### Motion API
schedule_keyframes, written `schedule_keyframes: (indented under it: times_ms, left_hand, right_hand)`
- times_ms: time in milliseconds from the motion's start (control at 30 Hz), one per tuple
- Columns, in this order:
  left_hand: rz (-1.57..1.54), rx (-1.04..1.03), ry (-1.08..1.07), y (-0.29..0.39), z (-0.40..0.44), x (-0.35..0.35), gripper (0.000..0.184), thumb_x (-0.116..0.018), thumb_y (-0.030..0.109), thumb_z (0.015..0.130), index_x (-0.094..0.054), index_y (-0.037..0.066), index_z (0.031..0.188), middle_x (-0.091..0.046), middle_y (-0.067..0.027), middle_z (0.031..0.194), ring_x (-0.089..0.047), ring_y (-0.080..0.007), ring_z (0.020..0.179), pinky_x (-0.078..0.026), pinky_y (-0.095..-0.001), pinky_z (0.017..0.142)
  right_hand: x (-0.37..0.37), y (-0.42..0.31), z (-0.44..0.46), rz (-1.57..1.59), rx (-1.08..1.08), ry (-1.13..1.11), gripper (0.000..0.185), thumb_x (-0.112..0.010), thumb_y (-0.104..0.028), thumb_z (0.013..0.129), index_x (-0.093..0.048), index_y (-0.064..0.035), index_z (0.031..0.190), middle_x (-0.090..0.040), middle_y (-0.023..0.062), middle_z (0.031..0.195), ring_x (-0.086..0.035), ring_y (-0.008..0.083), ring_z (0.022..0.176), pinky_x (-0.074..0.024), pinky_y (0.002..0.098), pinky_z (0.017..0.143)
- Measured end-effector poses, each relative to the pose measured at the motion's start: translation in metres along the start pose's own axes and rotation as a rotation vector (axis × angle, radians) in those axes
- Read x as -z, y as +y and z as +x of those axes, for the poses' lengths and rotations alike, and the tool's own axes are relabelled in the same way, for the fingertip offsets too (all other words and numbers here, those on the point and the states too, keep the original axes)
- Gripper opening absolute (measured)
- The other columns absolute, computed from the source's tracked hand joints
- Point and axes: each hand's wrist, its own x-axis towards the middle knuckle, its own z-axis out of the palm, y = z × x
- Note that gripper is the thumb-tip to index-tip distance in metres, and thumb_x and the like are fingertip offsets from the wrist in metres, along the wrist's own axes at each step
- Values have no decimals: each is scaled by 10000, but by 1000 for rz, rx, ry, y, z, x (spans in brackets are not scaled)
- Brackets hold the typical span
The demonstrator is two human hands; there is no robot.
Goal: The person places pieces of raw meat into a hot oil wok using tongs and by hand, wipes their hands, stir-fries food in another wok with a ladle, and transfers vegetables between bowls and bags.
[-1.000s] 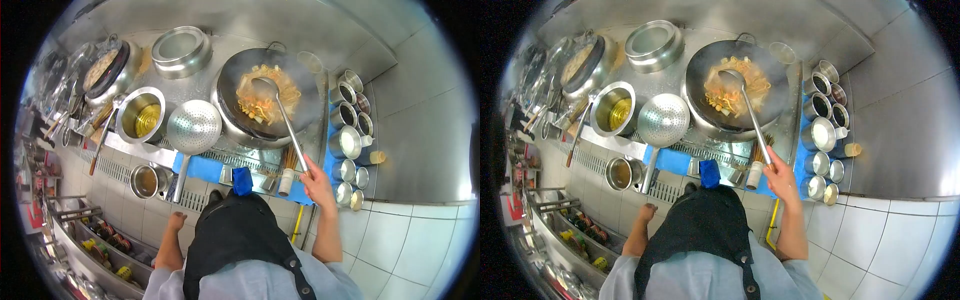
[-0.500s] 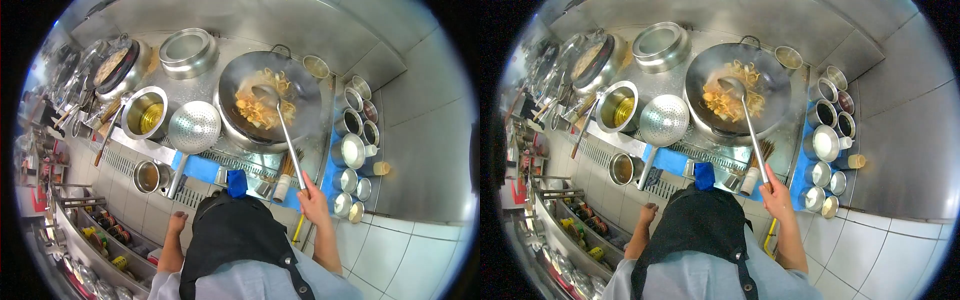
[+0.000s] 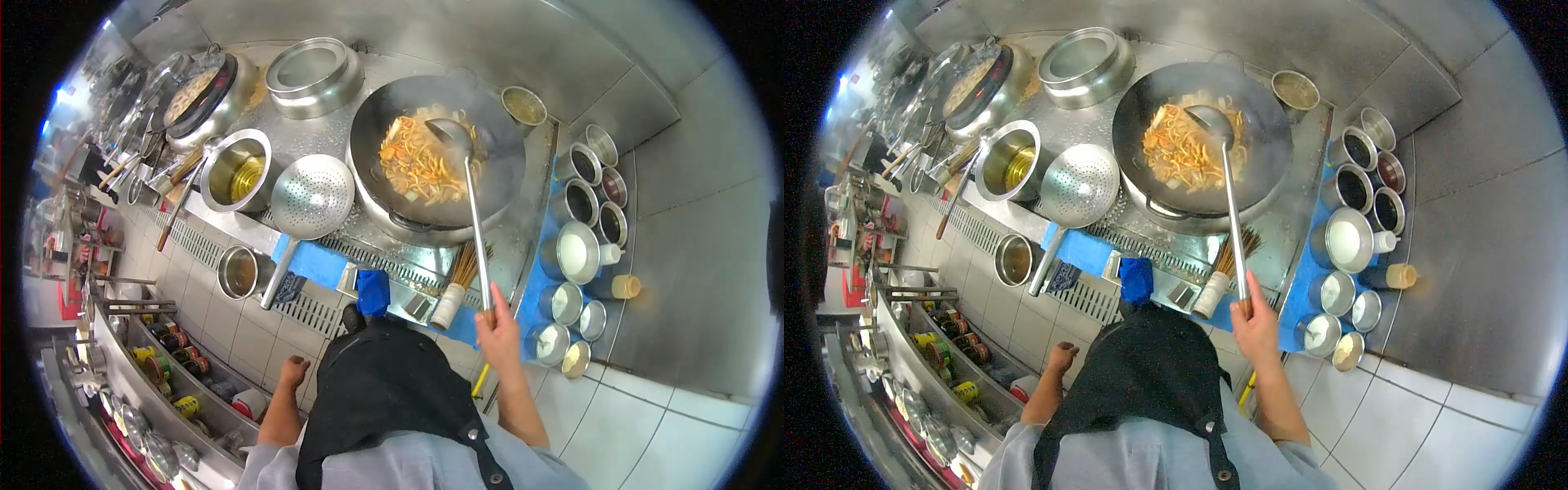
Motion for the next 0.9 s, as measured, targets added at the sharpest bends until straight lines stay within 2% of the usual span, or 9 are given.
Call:
schedule_keyframes:
  times_ms: [67, 167, 300, 433, 567, 667, 767, 867, 900]
  left_hand:
    - [-58, -50, 38, 6, 6, 1, 467, -734, 309, 862, -697, -1, 1209, -721, -197, 1193, -678, -358, 1141, -517, -413, 996]
    - [-147, -93, 34, 17, -7, 8, 465, -726, 292, 874, -684, -19, 1218, -720, -206, 1193, -677, -346, 1153, -513, -407, 1003]
    - [-137, -171, 57, 66, -36, 27, 477, -723, 277, 882, -667, -45, 1229, -718, -218, 1193, -679, -331, 1155, -513, -399, 1005]
    - [-156, -155, 39, 32, -19, 8, 485, -730, 284, 877, -669, -50, 1224, -717, -219, 1196, -682, -336, 1147, -517, -399, 997]
    - [-129, -118, 46, 22, -20, 14, 487, -737, 296, 872, -675, -46, 1214, -720, -219, 1185, -686, -338, 1136, -524, -400, 986]
    - [-211, -49, 40, -14, -11, 4, 485, -742, 304, 867, -684, -45, 1198, -725, -217, 1168, -691, -339, 1123, -528, -403, 977]
    - [-145, -35, 23, -29, -21, 4, 480, -743, 303, 864, -688, -46, 1190, -729, -217, 1156, -693, -337, 1117, -529, -406, 974]
    - [-94, -50, 29, -34, -26, 2, 477, -739, 302, 864, -690, -46, 1186, -728, -222, 1156, -693, -335, 1116, -529, -408, 973]
    - [-93, -48, 37, -35, -29, 1, 476, -738, 303, 864, -691, -46, 1184, -727, -224, 1157, -693, -334, 1116, -529, -408, 972]
  right_hand:
    - [-13, 24, -1, -55, 53, 46, 729, -604, -25, 927, -346, -143, 1598, -574, -4, 766, -519, 85, 586, -462, 266, 547]
    - [-11, 32, 17, -320, -189, 2, 733, -596, -40, 936, -333, -182, 1605, -545, -6, 765, -502, 87, 614, -456, 266, 589]
    - [3, 0, 20, -213, -65, 27, 736, -602, -53, 946, -334, -230, 1609, -459, 1, 721, -418, 97, 627, -424, 270, 600]
    - [22, -11, 61, -332, -95, -69, 719, -610, -63, 950, -354, -230, 1600, -431, 2, 709, -404, 104, 631, -417, 269, 595]
    - [4, -29, 80, -358, 24, 117, 700, -611, -80, 959, -359, -222, 1596, -431, 5, 679, -448, 118, 598, -426, 297, 581]
    - [8, -21, 72, -99, -76, 28, 694, -613, -108, 961, -363, -250, 1593, -490, 47, 683, -512, 151, 632, -464, 327, 626]
    - [16, -15, 83, -230, -107, -39, 694, -611, -118, 962, -362, -266, 1592, -515, 80, 703, -527, 167, 644, -474, 329, 645]
    - [-1, -9, 104, -531, -22, 110, 675, -580, -144, 962, -363, -268, 1588, -656, 175, 788, -642, 305, 684, -519, 393, 710]
    - [2, -11, 103, -499, -19, 91, 675, -576, -148, 962, -359, -268, 1589, -657, 184, 793, -648, 316, 693, -519, 404, 713]
